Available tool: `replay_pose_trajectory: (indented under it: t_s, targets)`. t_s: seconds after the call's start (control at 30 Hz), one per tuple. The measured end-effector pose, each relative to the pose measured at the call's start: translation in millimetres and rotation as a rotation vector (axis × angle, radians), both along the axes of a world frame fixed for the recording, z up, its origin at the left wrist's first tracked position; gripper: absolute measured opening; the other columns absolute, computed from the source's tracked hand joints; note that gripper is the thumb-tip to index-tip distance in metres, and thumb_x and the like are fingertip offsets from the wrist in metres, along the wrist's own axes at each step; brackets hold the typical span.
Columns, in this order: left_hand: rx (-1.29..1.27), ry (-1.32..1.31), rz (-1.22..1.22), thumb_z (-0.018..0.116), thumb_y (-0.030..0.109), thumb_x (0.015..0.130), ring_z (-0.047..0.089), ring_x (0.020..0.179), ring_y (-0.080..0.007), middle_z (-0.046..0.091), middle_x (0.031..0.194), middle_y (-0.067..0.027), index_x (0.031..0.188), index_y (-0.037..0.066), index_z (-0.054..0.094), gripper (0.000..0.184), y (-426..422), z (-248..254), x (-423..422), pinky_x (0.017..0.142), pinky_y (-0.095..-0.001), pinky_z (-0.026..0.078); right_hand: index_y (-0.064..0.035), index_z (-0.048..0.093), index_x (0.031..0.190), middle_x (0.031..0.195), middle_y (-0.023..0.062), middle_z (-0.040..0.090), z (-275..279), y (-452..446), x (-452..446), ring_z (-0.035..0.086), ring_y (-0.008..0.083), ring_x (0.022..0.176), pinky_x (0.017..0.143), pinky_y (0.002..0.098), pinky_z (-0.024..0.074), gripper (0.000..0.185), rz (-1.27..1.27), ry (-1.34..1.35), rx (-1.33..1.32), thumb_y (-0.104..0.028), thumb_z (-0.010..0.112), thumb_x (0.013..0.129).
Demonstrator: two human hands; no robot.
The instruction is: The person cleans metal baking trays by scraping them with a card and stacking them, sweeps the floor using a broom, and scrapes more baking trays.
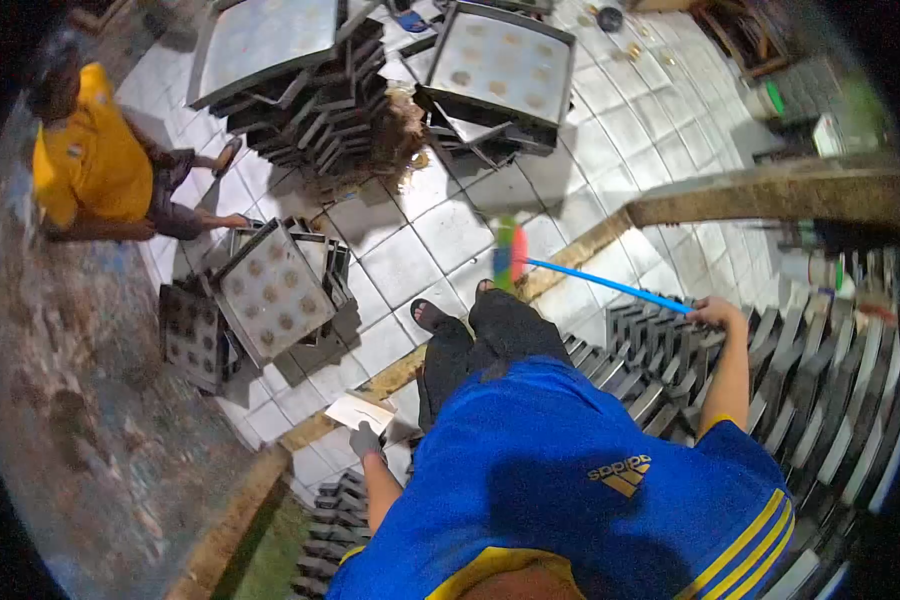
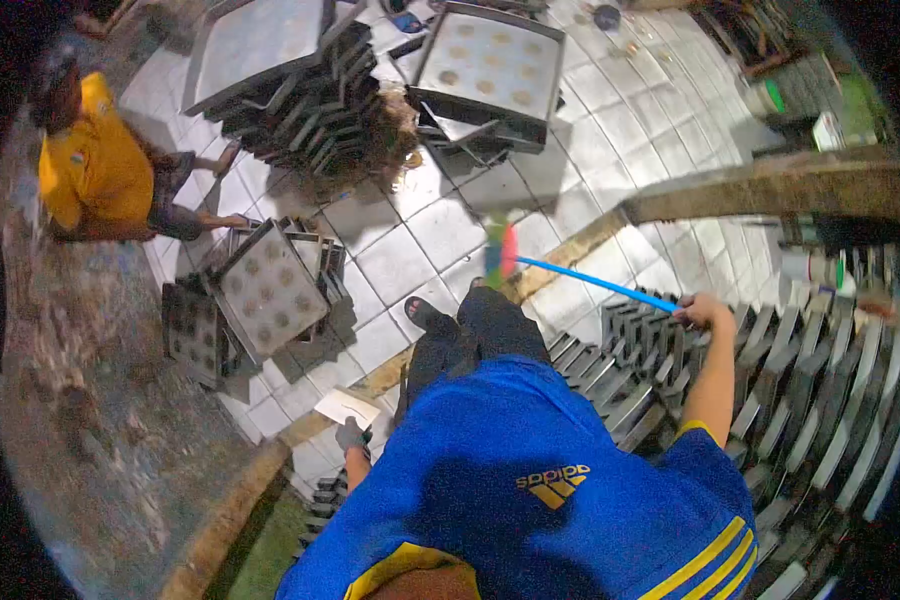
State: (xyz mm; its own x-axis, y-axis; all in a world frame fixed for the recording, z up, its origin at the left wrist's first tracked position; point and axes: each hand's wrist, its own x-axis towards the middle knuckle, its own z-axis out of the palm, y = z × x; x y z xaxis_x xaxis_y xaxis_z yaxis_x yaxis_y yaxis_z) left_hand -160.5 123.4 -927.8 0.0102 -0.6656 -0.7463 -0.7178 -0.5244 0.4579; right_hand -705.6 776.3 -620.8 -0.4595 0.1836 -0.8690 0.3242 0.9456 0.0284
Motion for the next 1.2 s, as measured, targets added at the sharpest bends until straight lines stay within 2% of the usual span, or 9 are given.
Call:
replay_pose_trajectory:
  t_s: [0.1, 0.17, 0.33, 0.6, 0.7, 0.83, 1.0, 1.1, 1.2]
  targets:
    - [-0.021, -0.09, -0.146, 0.052, 0.026, 0.086, 0.067, 0.066, -0.029, 0.069, 0.093, -0.0216, 0.108, -0.01, 0.063, 0.043, -23.7, 10.4, -15.5, 0.052, -0.0413, 0.052, -0.0026, 0.076, 0.098, 0.084, 0.0134, 0.075, -35.6, 34.1, 28.2, 0.072, 0.0234, 0.07, 0.067, 0.0371, 0.055, 0.023, 0.039, 0.1, 0.173, -0.022, 0.071, 0.085]
    - [-0.007, -0.246, -0.389, 0.053, 0.028, 0.086, 0.066, 0.064, -0.0286, 0.069, 0.089, -0.0215, 0.104, -0.009, 0.063, 0.043, -21.5, 34.8, -41.8, 0.052, -0.0418, 0.051, -0.0016, 0.074, 0.09, 0.091, 0.0174, 0.074, -85.9, 11.7, 51.0, 0.073, 0.0296, 0.084, 0.068, 0.0454, 0.0571, 0.018, 0.364, 0.55, 0.474, -0.018, 0.072, 0.081]
    - [-0.181, -0.435, -0.85, 0.051, 0.03, 0.088, 0.066, 0.064, -0.0283, 0.067, 0.079, -0.0157, 0.098, -0.006, 0.065, 0.04, -33.2, 52.9, -83.1, 0.056, -0.0415, 0.052, -0.0086, 0.076, 0.081, 0.086, 0.0147, 0.074, -206.9, -126.3, 34.5, 0.073, 0.0314, 0.081, 0.068, 0.0445, 0.0572, 0.018, 0.636, 0.621, 0.366, -0.017, 0.06, 0.083]
    - [-0.174, -0.048, -0.388, 0.051, 0.033, 0.088, 0.065, 0.068, -0.0296, 0.069, 0.082, -0.0182, 0.104, -0.01, 0.064, 0.048, -47.8, 135.4, -110.3, 0.06, -0.042, 0.051, -0.0053, 0.076, 0.093, 0.098, 0.0212, 0.073, -251.4, -392.4, -4.8, 0.071, 0.0367, 0.092, 0.079, 0.0476, 0.0562, 0.021, 0.471, 0.486, -0.177, -0.017, 0.061, 0.086]
    - [-0.344, -0.231, -0.568, 0.052, 0.034, 0.089, 0.066, 0.069, -0.0299, 0.069, 0.085, -0.019, 0.102, -0.009, 0.064, 0.047, -48.5, 135.2, -96.9, 0.062, -0.041, 0.052, -0.0025, 0.074, 0.096, 0.096, 0.0213, 0.073, -247.6, -409.3, -11.3, 0.072, 0.0361, 0.089, 0.079, 0.0477, 0.0561, 0.022, 0.409, 0.418, -0.266, -0.018, 0.06, 0.086]
    - [-0.122, -0.241, -0.271, 0.057, 0.032, 0.088, 0.066, 0.064, -0.025, 0.069, 0.088, -0.0179, 0.097, -0.006, 0.065, 0.04, -23.3, 121.3, -82.8, 0.053, -0.0372, 0.051, 0.0008, 0.073, 0.091, 0.084, 0.0217, 0.071, -171.1, -342.1, -34.7, 0.072, 0.0351, 0.082, 0.075, 0.0469, 0.0555, 0.034, 0.388, 0.344, -0.387, -0.032, 0.067, 0.084]
    - [-0.082, -0.437, -0.723, 0.054, 0.03, 0.086, 0.069, 0.069, -0.0317, 0.069, 0.085, -0.0264, 0.096, -0.008, 0.067, 0.042, 6.4, 29.3, -23.8, 0.064, -0.0437, 0.057, -0.0009, 0.076, 0.087, 0.068, 0.0144, 0.07, -69.1, -163.5, -72.4, 0.065, 0.0218, 0.058, 0.058, 0.0401, 0.0513, 0.034, 0.254, 0.284, -0.309, -0.034, 0.07, 0.084]
    - [-0.012, -0.38, -0.601, 0.054, 0.029, 0.086, 0.07, 0.074, -0.0317, 0.069, 0.087, -0.0254, 0.098, -0.007, 0.068, 0.041, 45.8, 65.2, -78.2, 0.068, -0.0437, 0.057, -0.0021, 0.074, 0.088, 0.069, 0.0091, 0.071, -48.4, -33.2, -102.8, 0.056, 0.015, 0.044, 0.041, 0.0323, 0.0419, 0.031, 0.075, 0.182, -0.1, -0.033, 0.073, 0.085]
    - [-0.115, -0.366, -0.719, 0.055, 0.031, 0.085, 0.07, 0.074, -0.0303, 0.07, 0.09, -0.0231, 0.1, -0.008, 0.068, 0.043, 62.0, 49.0, -106.9, 0.065, -0.0403, 0.056, -0.0014, 0.074, 0.087, 0.07, 0.0127, 0.072, -66.9, 84.7, -143.7, 0.066, 0.0212, 0.053, 0.048, 0.0364, 0.0482, 0.031, 0.07, 0.149, 0.068, -0.032, 0.076, 0.083]
